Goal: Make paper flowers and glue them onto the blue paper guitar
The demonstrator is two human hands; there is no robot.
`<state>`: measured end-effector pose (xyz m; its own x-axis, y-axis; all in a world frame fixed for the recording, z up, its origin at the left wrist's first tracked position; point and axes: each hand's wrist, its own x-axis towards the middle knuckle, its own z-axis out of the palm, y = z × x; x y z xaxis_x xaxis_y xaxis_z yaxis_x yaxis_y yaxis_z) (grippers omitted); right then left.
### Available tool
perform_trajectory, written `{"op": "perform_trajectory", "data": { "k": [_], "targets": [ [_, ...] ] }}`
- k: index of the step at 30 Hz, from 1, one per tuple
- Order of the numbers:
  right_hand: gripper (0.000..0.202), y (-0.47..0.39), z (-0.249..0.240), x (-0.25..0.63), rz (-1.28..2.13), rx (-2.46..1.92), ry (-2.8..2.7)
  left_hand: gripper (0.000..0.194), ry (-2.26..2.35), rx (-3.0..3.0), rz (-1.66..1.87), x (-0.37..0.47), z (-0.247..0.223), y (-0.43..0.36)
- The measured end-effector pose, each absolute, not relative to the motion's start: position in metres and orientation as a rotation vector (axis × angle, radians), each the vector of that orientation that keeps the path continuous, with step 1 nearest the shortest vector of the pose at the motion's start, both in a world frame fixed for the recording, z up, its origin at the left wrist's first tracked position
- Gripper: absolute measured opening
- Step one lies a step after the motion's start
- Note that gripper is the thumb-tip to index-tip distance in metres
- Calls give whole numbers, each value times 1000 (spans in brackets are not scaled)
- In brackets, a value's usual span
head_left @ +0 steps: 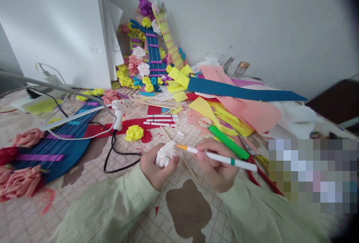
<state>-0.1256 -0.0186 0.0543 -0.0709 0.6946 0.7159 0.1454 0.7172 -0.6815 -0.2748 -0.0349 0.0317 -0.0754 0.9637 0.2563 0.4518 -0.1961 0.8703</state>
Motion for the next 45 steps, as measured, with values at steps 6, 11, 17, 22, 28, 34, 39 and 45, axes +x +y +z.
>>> {"op": "perform_trajectory", "data": {
  "k": [6, 11, 17, 22, 28, 34, 39, 45],
  "targets": [
    [16, -23, 53, -127, 536, -646, -1709, 15, 1511, 1845, 1219, -276, 32, -35],
    [16, -24, 52, -127, 530, -652, -1732, 13, 1516, 1884, 1224, -275, 31, -35],
    [18, -23, 53, -126, 547, -598, -1745, 13, 1495, 1903, 1246, -276, 28, -34],
    [18, -22, 52, -126, 573, -642, -1697, 14, 1511, 1937, 1195, -277, 30, -35],
    [13, -21, 52, -127, 599, -703, -1655, 13, 1524, 1960, 1156, -279, 32, -34],
    [9, -20, 54, -125, 612, -766, -1671, 13, 1511, 2005, 1133, -281, 32, -33],
    [9, -19, 54, -124, 626, -782, -1635, 12, 1495, 2029, 1143, -280, 32, -33],
    [8, -18, 53, -125, 673, -809, -1611, 11, 1468, 2026, 1148, -279, 32, -34]
  ]
}}
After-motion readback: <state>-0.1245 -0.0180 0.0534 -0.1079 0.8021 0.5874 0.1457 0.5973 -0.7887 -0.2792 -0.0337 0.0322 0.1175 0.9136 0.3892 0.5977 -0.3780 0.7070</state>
